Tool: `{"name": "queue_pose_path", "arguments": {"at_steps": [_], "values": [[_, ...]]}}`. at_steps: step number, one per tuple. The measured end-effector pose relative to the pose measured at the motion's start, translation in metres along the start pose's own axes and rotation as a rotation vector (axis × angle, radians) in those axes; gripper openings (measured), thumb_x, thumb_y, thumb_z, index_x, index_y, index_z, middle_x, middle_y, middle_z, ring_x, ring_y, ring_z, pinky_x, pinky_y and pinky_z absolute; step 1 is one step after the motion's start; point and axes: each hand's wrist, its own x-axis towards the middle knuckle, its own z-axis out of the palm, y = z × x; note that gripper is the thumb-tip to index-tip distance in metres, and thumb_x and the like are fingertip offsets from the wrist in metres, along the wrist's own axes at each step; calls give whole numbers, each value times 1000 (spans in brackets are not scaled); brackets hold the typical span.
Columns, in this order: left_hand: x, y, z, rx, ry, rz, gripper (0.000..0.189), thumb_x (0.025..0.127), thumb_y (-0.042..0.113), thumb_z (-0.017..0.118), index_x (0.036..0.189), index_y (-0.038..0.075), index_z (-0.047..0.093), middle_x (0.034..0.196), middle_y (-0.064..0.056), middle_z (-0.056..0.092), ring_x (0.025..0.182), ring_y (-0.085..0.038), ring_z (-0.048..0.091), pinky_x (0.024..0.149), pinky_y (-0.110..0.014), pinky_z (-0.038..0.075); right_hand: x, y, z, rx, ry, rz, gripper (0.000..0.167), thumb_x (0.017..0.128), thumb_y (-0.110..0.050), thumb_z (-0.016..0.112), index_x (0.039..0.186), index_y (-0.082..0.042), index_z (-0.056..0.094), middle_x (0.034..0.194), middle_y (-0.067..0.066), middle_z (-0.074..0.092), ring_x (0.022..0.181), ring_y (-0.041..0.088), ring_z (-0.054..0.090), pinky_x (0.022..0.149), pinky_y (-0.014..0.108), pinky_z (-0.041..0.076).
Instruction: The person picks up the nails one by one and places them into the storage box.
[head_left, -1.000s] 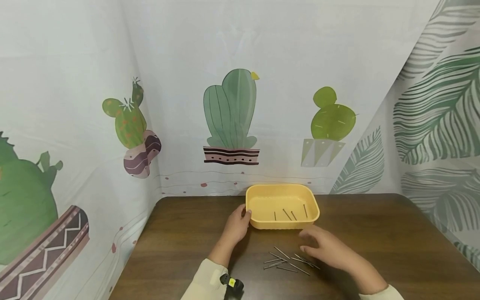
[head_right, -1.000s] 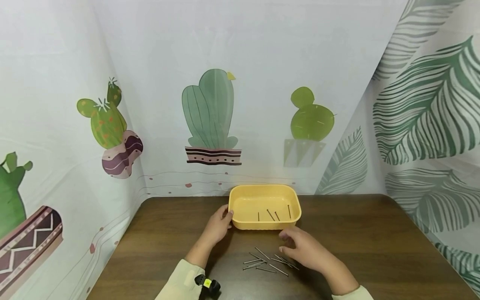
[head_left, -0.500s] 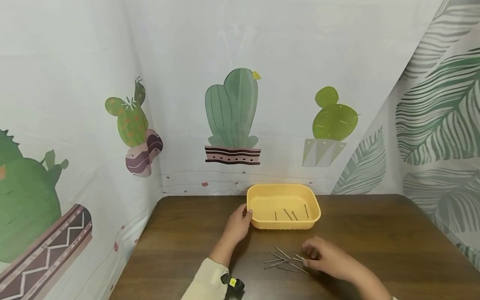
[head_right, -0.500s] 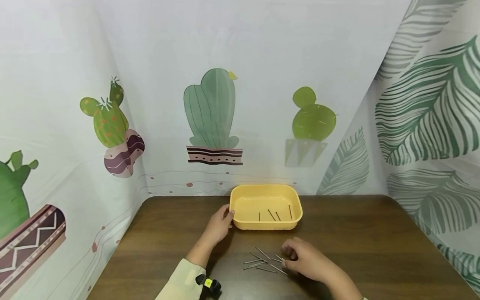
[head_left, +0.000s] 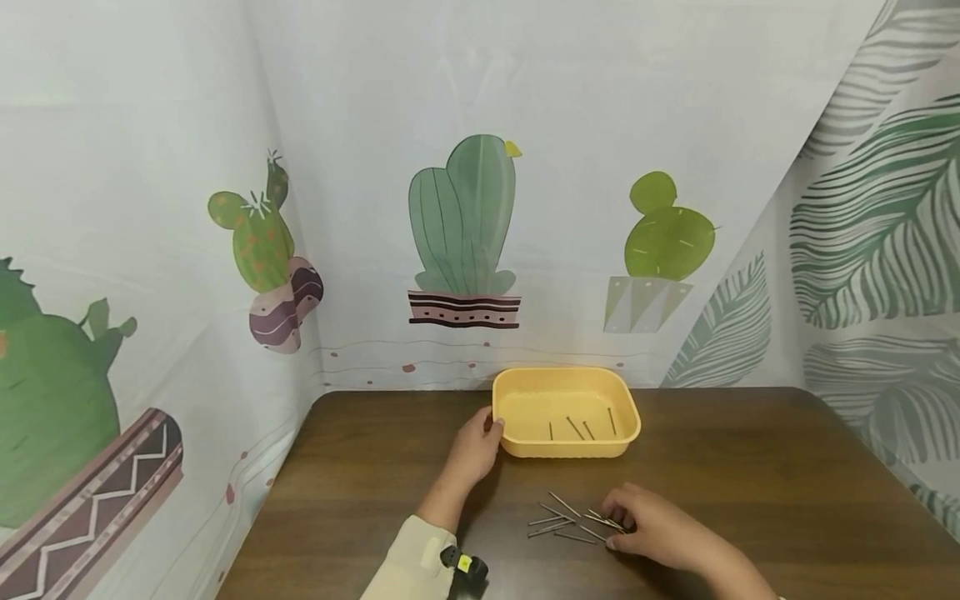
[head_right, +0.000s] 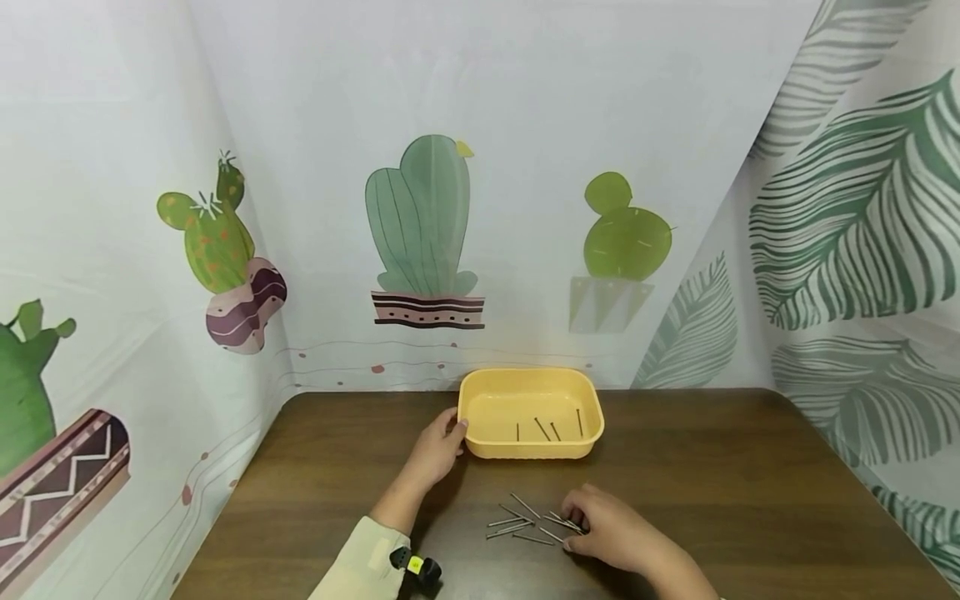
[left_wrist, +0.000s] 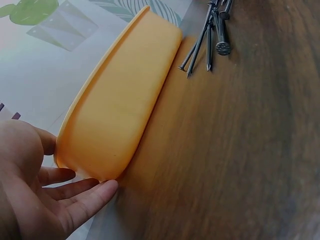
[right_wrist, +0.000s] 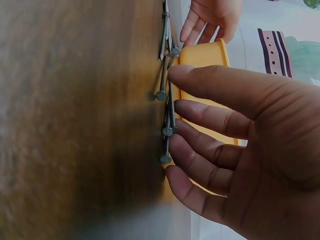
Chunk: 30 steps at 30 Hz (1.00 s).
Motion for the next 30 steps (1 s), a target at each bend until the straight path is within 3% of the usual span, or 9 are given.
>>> {"name": "queue_pose_path", "arguments": {"at_steps": [5,11,30], "values": [[0,1,0,5,3,-4,51,107,33,46,150,6,46,142,-17,59,98,-21,69,90,-43,58,0,1,1,-5,2,-16,23,84,-18,81,99,-13,65,88,-9,57,76,0,52,64,22,46],[1,-1,0,5,2,-4,51,107,35,46,149,6,47,139,-16,60,94,-19,68,83,-39,58,2,0,0,36,-24,5,18,86,-14,77,99,-11,65,86,-10,59,76,-3,53,64,22,47],[1,0,1,4,-3,-9,50,107,34,46,148,7,48,142,-15,59,97,-20,68,84,-38,59,2,5,1,32,-39,47,11,87,-13,76,91,-16,66,83,-13,59,74,-5,50,62,22,45]]}}
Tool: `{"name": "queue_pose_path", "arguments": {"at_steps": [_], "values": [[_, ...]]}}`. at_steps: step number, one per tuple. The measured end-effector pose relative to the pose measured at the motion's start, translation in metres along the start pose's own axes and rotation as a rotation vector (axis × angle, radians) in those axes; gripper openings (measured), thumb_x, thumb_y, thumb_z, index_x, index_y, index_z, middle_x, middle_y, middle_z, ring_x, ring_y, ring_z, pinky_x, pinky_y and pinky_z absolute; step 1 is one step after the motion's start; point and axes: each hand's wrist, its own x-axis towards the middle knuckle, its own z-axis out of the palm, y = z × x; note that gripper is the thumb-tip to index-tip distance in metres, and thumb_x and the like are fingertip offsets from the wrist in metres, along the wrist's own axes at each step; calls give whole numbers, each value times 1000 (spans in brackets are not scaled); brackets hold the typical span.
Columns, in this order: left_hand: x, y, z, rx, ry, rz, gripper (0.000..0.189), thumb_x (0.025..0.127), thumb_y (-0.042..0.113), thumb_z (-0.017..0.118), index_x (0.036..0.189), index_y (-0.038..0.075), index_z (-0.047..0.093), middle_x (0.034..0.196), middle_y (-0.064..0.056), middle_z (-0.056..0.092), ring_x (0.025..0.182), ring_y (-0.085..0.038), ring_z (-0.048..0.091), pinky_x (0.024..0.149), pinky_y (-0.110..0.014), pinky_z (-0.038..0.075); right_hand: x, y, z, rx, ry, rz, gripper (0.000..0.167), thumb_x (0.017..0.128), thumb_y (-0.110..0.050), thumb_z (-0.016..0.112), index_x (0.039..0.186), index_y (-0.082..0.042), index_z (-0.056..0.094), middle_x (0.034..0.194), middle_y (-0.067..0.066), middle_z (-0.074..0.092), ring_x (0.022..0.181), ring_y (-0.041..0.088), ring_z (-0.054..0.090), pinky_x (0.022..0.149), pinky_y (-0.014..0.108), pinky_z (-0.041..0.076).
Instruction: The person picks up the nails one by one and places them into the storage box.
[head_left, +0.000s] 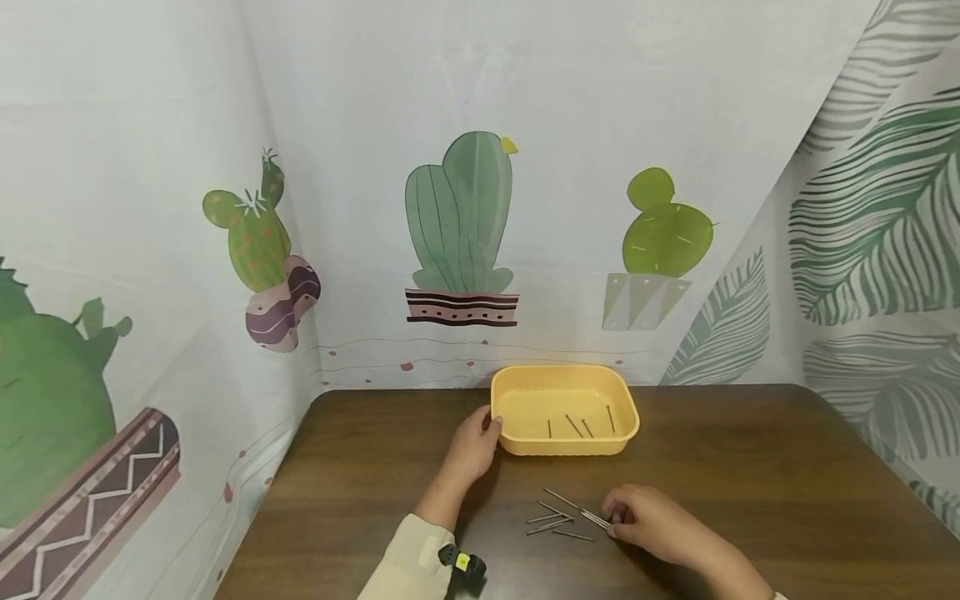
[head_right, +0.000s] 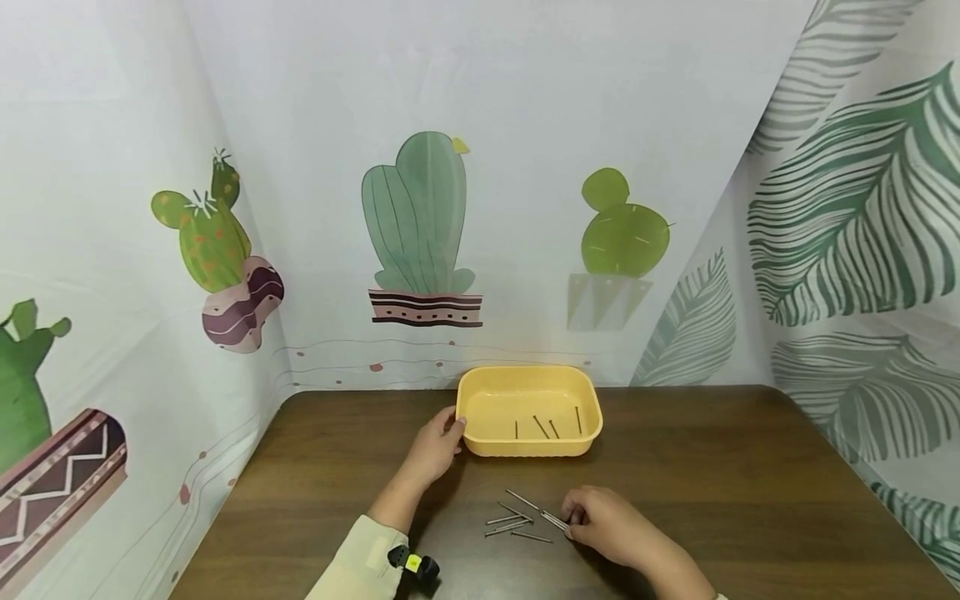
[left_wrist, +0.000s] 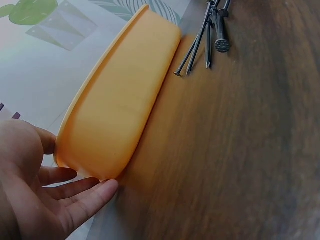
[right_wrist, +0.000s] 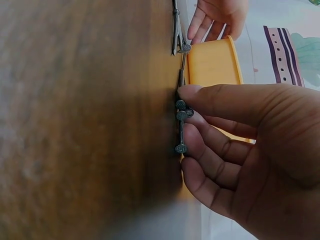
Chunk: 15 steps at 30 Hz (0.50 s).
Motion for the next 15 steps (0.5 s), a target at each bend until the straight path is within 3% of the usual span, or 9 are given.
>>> {"name": "queue_pose_path", "arguments": {"at_steps": [15], "values": [[-1,2,0,-3,0,-12,52,107,36,46,148,6,48,143,-16,58,97,-20,68,86,-39,59,2,1,2,11,26,-5,12,88,-12,74,87,-18,64,79,-16,55,72,-6,48,61,20,43]]}}
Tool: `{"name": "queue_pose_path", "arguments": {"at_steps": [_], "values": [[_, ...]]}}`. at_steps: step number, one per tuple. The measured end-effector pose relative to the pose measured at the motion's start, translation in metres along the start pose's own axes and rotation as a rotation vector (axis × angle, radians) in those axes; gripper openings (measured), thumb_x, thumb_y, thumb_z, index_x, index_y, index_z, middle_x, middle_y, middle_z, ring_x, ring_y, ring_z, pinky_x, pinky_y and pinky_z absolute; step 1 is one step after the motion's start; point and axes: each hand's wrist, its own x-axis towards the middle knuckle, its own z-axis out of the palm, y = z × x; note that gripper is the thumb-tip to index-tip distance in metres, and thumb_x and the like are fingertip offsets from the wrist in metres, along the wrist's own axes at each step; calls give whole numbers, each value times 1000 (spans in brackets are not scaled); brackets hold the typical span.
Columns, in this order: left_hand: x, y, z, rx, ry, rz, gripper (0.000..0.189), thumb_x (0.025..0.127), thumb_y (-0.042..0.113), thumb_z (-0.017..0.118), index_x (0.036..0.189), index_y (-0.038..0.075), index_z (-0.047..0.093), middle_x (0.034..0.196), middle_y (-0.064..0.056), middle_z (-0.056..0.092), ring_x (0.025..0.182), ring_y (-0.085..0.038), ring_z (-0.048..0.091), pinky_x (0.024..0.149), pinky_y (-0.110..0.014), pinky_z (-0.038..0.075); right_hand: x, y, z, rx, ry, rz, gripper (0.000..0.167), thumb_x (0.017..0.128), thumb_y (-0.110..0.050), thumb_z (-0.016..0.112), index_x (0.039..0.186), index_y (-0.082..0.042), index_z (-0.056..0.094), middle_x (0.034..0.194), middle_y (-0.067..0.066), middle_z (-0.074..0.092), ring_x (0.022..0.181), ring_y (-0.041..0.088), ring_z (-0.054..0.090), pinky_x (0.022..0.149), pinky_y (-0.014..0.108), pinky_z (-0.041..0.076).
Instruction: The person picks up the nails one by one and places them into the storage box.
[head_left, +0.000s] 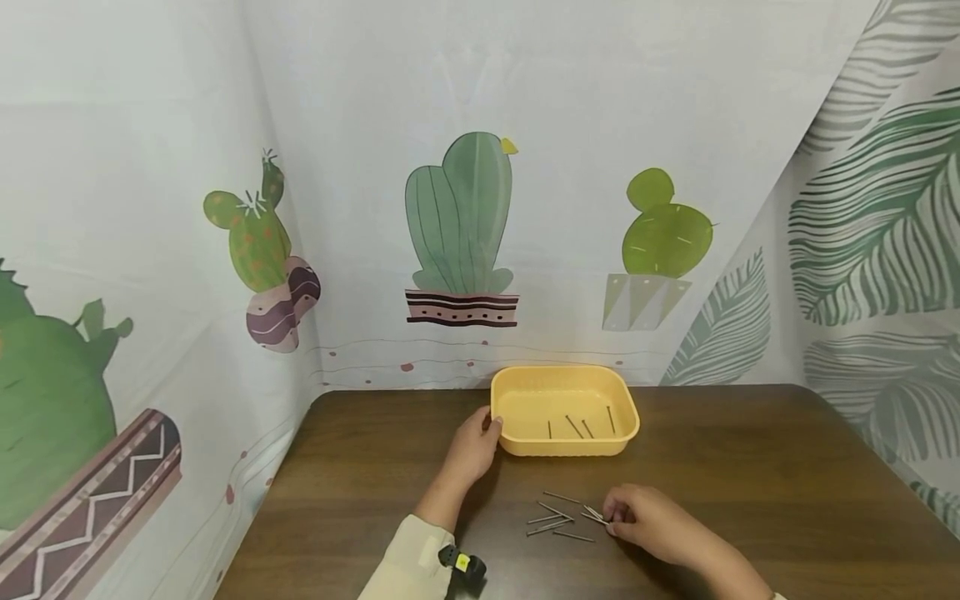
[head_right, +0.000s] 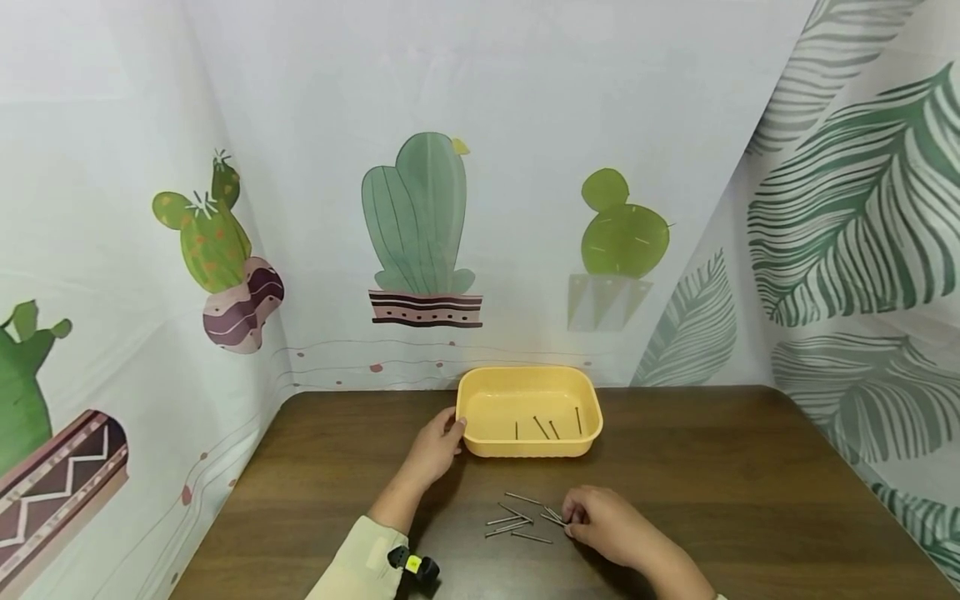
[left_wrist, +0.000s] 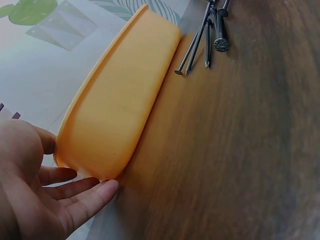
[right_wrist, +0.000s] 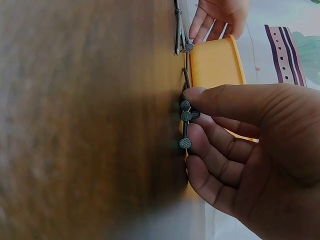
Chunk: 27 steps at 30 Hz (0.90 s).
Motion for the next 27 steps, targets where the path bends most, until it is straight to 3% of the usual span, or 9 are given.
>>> {"name": "queue_pose_path", "arguments": {"at_steps": [7,27], "values": [[0,0,1,-8,-1,11,50,107,34,46,147,4,48,141,-17,59,96,-21,68,83,-38,59,-1,0,1,1,6,-16,11,89,-10,73,87,-17,64,80,-16,54,72,-6,47,61,20,43],[0,0,0,-9,4,29,48,107,30,46,147,3,49,134,-16,63,92,-21,68,77,-35,58,1,-2,3,-59,124,-77,10,90,-10,72,90,-18,65,85,-16,57,76,-7,48,63,21,47]]}}
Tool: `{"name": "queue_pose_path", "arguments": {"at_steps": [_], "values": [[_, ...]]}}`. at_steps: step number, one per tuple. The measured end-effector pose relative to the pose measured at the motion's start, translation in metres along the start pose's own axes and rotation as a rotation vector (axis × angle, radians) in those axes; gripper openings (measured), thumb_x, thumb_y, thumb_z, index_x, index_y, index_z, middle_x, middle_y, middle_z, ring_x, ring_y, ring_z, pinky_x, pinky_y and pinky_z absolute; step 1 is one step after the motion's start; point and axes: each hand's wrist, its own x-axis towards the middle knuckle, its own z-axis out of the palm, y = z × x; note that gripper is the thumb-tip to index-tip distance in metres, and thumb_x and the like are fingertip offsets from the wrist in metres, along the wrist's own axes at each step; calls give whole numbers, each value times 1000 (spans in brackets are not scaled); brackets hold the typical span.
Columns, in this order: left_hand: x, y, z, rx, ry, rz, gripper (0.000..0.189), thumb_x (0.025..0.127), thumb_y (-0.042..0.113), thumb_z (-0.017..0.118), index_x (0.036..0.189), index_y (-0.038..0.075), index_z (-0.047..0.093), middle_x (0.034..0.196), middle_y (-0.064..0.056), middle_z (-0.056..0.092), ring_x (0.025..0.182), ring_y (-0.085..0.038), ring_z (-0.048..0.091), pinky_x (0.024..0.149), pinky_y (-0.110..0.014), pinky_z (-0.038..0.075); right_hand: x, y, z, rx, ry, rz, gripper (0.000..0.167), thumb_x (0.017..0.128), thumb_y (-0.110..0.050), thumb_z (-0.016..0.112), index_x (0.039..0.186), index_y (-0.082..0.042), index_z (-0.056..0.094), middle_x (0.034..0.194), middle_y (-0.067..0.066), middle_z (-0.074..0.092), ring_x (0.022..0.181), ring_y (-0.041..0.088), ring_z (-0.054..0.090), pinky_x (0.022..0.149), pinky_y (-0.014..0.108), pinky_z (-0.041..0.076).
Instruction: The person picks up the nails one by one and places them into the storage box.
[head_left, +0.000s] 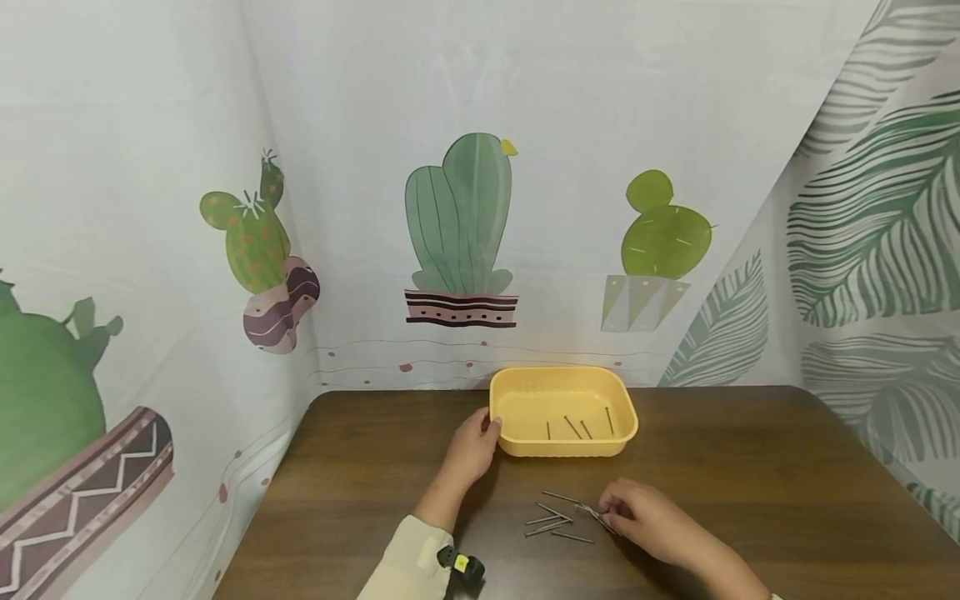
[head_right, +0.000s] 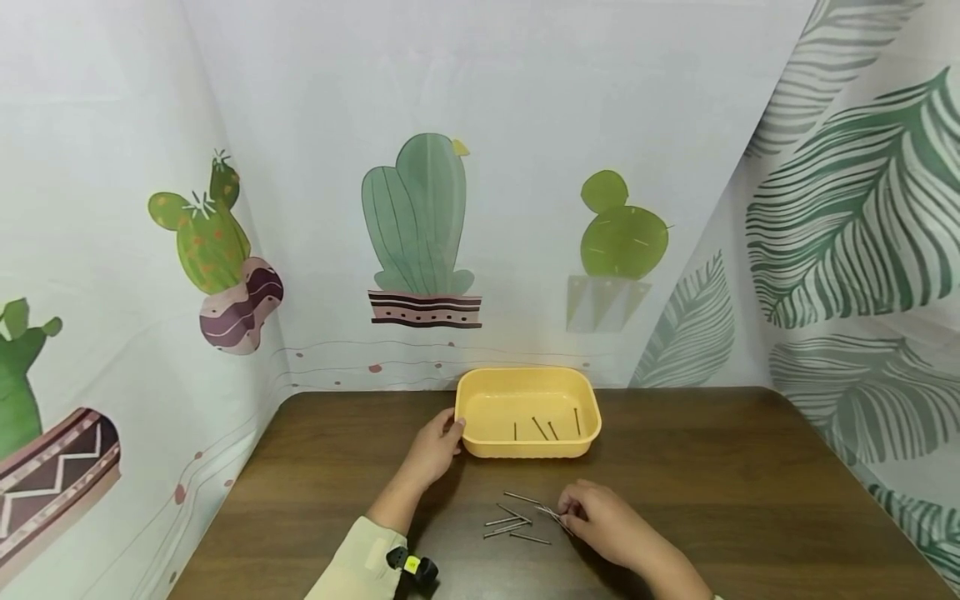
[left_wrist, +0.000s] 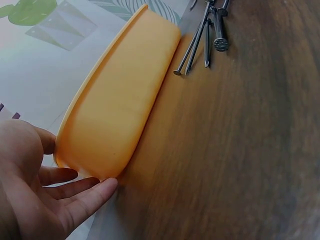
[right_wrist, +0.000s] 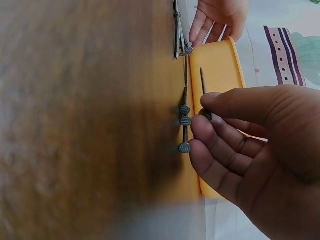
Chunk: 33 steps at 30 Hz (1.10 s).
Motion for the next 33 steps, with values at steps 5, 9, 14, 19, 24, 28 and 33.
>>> {"name": "queue_pose_path", "arguments": {"at_steps": [5,9,14,19,24,28,33], "values": [[-1,0,0,3,-5,-6,49,107,32,46,147,4,48,134,-16,63,92,-21,67,77,-35,57,1,0,1,-17,47,-26,13,90,-9,73,90,-19,65,87,-16,58,78,-7,50,64,21,48],[-1,1,0,3,-8,-2,49,107,32,45,148,4,48,135,-16,62,93,-21,67,78,-35,57,1,0,0,-9,59,-21,13,90,-9,72,91,-20,64,89,-14,59,79,-7,51,65,21,49],[-1,2,0,0,-9,8,49,108,31,45,147,3,48,134,-16,63,93,-22,68,78,-35,57,2,-1,-1,-2,74,-10,13,91,-10,72,92,-20,64,91,-13,60,81,-6,55,68,22,52],[-1,0,0,-10,-6,8,49,108,29,45,147,1,48,135,-18,62,94,-23,68,78,-36,58,4,0,-1,9,99,-8,11,92,-9,71,93,-18,65,90,-14,60,80,-6,54,67,21,52],[-1,0,1,-1,-8,6,49,107,30,45,147,1,48,134,-18,62,91,-21,68,77,-35,58,6,2,-3,14,143,8,10,92,-7,71,93,-15,65,90,-9,61,79,-5,53,67,21,51],[0,0,0,4,-2,6,49,108,31,45,147,2,48,134,-17,62,91,-20,67,77,-35,58,10,3,-5,7,184,15,10,91,-5,71,95,-14,66,92,-3,63,81,-4,54,68,21,52],[0,-1,1,15,-2,10,49,108,31,44,147,2,48,134,-18,61,90,-19,66,77,-36,58,13,4,-7,-27,250,21,14,89,-2,73,95,-14,67,92,-10,61,83,-5,55,71,23,54]]}}
